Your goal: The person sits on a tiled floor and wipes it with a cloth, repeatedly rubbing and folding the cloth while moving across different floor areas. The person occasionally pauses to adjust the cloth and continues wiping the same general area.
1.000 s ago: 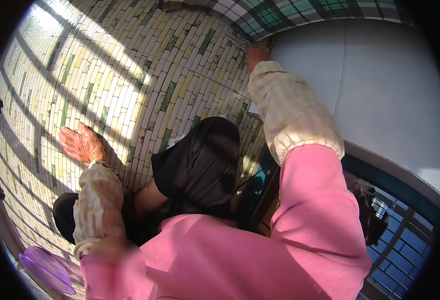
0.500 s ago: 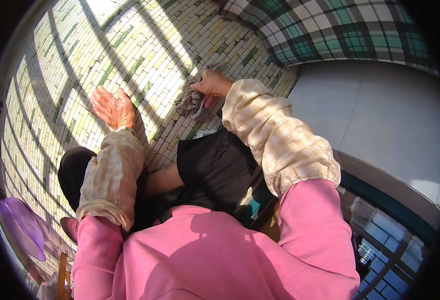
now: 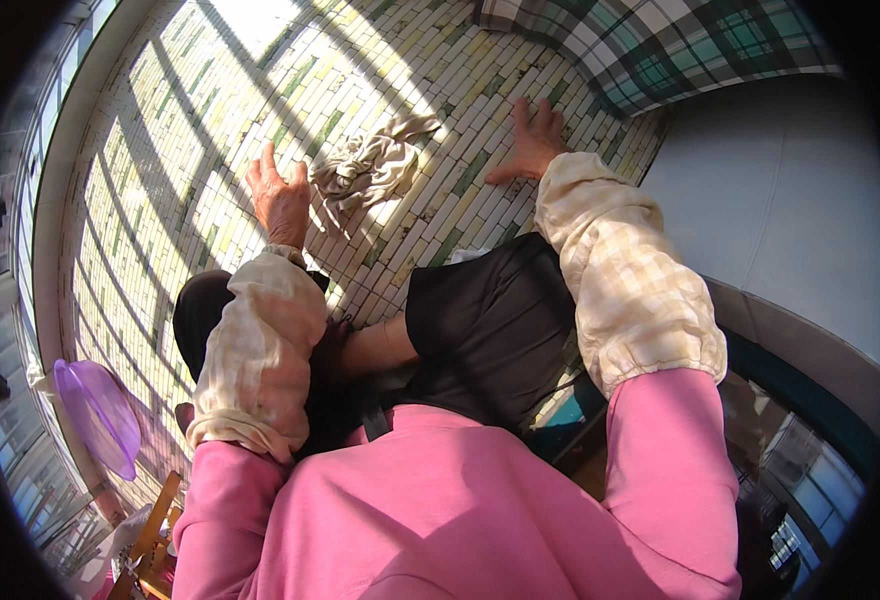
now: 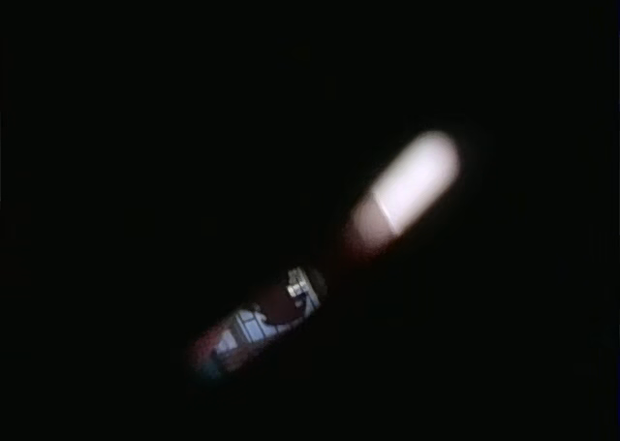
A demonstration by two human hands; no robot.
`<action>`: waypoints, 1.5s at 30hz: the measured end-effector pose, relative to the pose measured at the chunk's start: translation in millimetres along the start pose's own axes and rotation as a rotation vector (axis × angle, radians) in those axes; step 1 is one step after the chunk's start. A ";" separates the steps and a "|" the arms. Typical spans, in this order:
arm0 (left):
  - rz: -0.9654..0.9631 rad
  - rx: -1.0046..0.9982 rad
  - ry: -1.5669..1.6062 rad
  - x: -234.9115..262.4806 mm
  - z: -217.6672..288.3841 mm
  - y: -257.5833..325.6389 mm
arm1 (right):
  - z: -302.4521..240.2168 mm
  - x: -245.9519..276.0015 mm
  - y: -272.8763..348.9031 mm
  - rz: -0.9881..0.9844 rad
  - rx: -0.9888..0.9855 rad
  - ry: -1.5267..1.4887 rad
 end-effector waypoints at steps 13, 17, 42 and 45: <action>-0.323 -0.427 -0.072 -68.1 151.7 71.2 | -8.8 6.6 -5.6 0.104 -0.031 0.090; -0.279 -0.502 0.010 -72.6 149.2 69.4 | -5.2 2.7 -5.1 0.082 -0.026 0.094; -0.354 -0.615 -0.075 -45.2 108.1 89.7 | -3.6 -6.0 4.0 -0.041 -0.012 0.173; -0.415 -0.403 -0.176 -26.7 63.3 73.5 | -2.4 -4.8 6.2 0.010 0.051 0.128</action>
Point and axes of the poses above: each hand's wrist, its own y-axis away from the middle knuckle, its own x-axis out of the back of the hand, z = x × y, the point moved 6 cm from there along -y, towards the middle knuckle, and after that the axes turned 4 degrees about -y, right-handed, at the moved point
